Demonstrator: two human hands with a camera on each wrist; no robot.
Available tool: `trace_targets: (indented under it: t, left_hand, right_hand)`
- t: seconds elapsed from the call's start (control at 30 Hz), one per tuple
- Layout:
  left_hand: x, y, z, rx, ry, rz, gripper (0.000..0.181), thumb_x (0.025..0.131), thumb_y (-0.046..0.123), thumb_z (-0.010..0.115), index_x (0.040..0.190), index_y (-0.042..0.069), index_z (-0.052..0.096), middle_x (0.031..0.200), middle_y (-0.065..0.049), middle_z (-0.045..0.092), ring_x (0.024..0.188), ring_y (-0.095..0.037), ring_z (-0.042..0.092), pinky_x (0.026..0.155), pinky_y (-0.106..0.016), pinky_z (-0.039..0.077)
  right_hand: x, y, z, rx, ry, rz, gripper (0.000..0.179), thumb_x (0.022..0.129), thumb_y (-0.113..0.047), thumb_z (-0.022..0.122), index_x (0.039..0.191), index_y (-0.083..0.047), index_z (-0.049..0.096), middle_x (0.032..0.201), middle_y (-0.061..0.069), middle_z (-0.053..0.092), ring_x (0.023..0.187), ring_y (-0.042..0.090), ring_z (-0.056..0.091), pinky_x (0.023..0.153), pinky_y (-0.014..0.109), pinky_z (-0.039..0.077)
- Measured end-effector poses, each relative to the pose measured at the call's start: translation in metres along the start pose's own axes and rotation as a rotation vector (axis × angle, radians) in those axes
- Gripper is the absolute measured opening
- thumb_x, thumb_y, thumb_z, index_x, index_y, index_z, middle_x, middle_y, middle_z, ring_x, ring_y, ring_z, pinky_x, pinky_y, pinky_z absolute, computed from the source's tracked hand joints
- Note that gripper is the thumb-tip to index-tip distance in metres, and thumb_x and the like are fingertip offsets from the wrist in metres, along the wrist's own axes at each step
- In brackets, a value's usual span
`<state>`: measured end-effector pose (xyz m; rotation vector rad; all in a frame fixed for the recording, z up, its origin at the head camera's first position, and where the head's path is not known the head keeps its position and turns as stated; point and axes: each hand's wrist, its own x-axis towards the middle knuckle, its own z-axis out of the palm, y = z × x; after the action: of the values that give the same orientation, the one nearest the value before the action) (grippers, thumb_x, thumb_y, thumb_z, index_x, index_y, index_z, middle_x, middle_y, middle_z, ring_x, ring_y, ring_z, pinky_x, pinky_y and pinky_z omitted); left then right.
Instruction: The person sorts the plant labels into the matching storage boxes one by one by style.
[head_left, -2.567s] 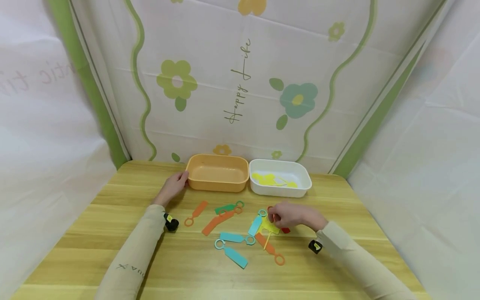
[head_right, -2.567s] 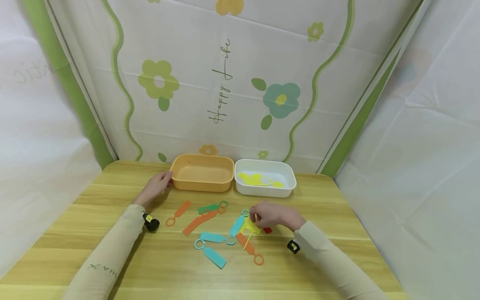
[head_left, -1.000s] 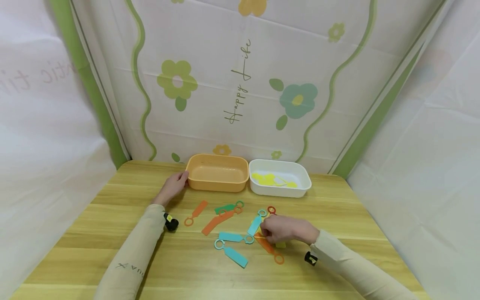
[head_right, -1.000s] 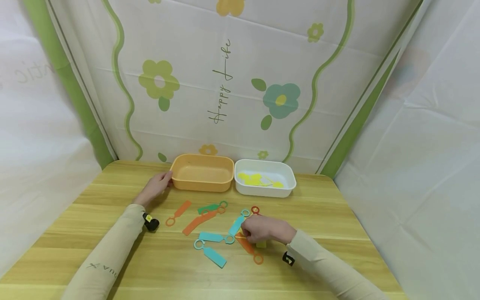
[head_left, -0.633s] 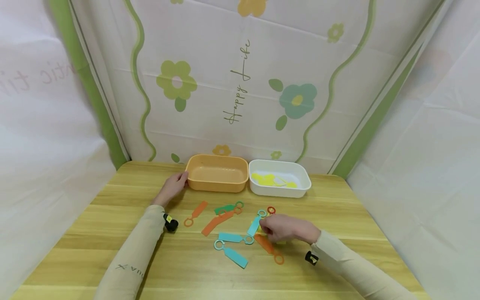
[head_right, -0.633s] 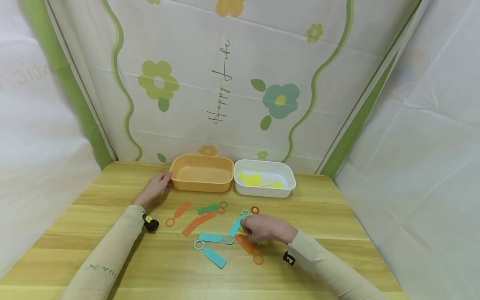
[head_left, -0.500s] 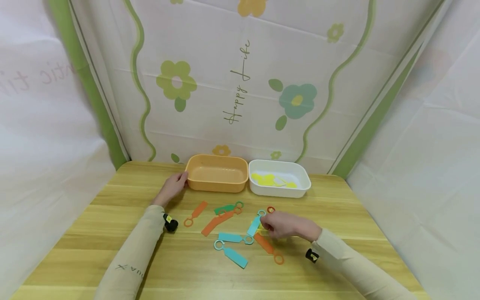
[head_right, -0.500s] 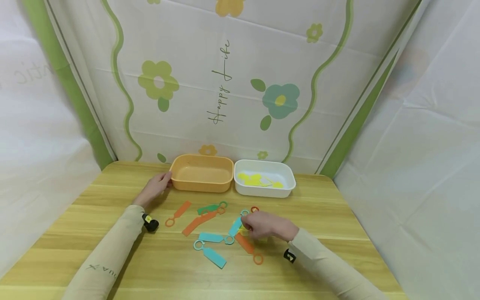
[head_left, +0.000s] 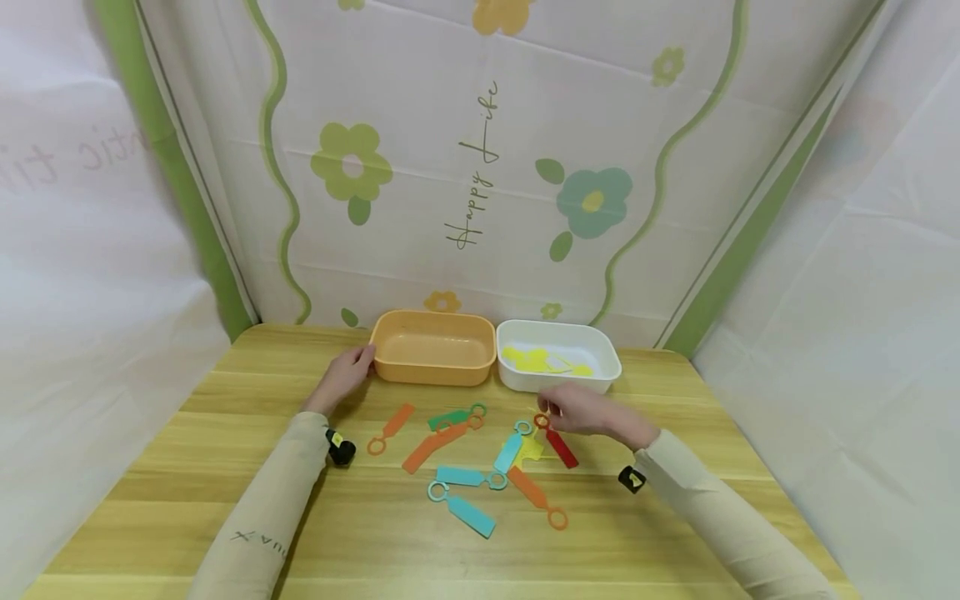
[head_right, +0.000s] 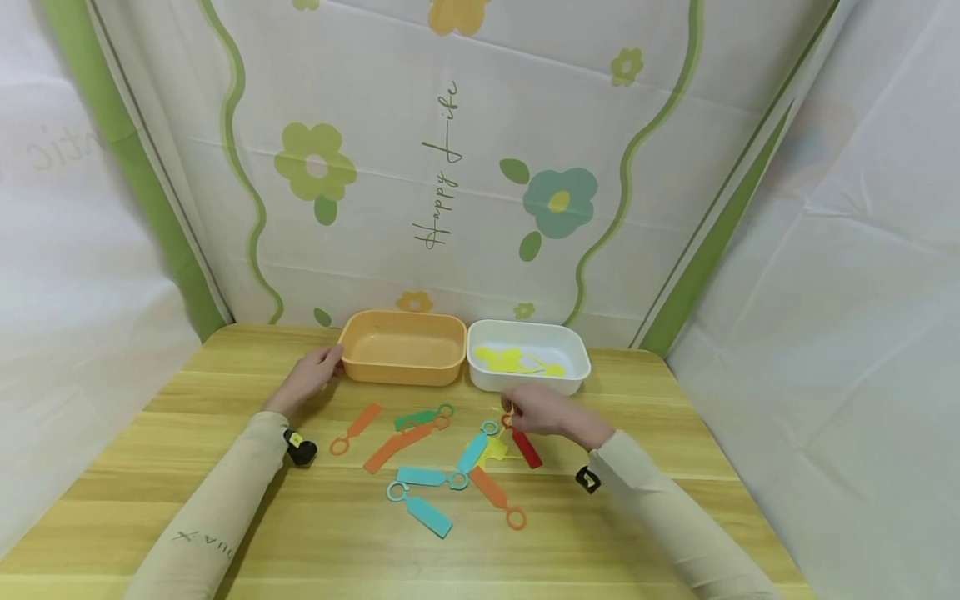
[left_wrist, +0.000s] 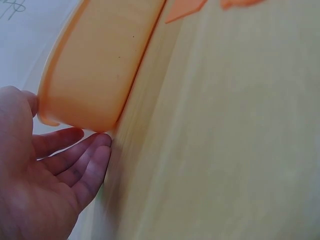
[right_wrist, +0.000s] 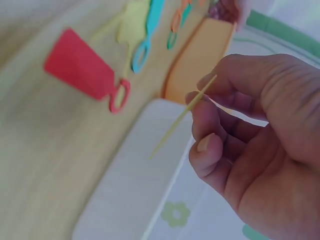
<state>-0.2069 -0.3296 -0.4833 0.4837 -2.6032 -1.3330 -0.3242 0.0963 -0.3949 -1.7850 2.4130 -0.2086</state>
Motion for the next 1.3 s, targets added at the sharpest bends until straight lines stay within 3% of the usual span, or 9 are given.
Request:
trace_targets:
  t: [0.2, 0.4, 0.73, 1.03, 1.3]
  left_hand:
    - [-0.001, 0.0, 0.0, -0.009, -0.001, -0.003, 0.063, 0.104, 0.056, 0.025, 0.128, 0.007, 0.057, 0.115, -0.017, 0.064, 0.107, -0.028, 0.057, 0.095, -0.043, 0.044]
    - [-0.002, 0.0, 0.001, 0.001, -0.002, -0.006, 0.063, 0.104, 0.056, 0.025, 0.13, 0.008, 0.057, 0.119, -0.016, 0.064, 0.112, -0.029, 0.057, 0.1, -0.046, 0.043]
    - [-0.004, 0.002, 0.0, -0.005, -0.004, -0.012, 0.064, 0.103, 0.056, 0.026, 0.131, 0.007, 0.056, 0.122, -0.016, 0.062, 0.114, -0.03, 0.056, 0.1, -0.047, 0.044]
    - [-0.003, -0.001, 0.0, -0.006, -0.001, -0.002, 0.06, 0.104, 0.054, 0.028, 0.128, 0.008, 0.057, 0.121, -0.015, 0.063, 0.112, -0.029, 0.056, 0.099, -0.046, 0.044]
    - [-0.003, 0.0, 0.0, -0.015, -0.002, -0.006, 0.061, 0.104, 0.055, 0.028, 0.129, 0.008, 0.057, 0.123, -0.016, 0.062, 0.114, -0.031, 0.056, 0.1, -0.047, 0.044]
  right_hand:
    - [0.001, 0.012, -0.017, -0.054, 0.094, 0.045, 0.012, 0.082, -0.001, 0.062, 0.09, -0.01, 0.06, 0.078, -0.003, 0.06, 0.066, 0.006, 0.048, 0.063, 0.023, 0.044]
    - [0.005, 0.024, -0.027, -0.093, 0.119, 0.106, 0.011, 0.08, -0.002, 0.061, 0.088, -0.01, 0.06, 0.076, -0.002, 0.06, 0.066, 0.01, 0.048, 0.063, 0.026, 0.043]
    - [0.012, 0.05, -0.041, -0.166, 0.215, 0.124, 0.011, 0.078, 0.002, 0.059, 0.085, -0.006, 0.057, 0.074, 0.002, 0.06, 0.064, 0.013, 0.049, 0.062, 0.03, 0.044]
    - [0.018, 0.08, -0.039, -0.101, 0.206, 0.236, 0.011, 0.079, 0.002, 0.052, 0.081, -0.009, 0.051, 0.071, 0.002, 0.05, 0.063, 0.015, 0.04, 0.061, 0.03, 0.035]
    - [0.023, 0.098, -0.035, -0.075, 0.196, 0.308, 0.008, 0.084, 0.001, 0.051, 0.086, -0.007, 0.051, 0.072, 0.003, 0.05, 0.061, 0.015, 0.039, 0.061, 0.031, 0.035]
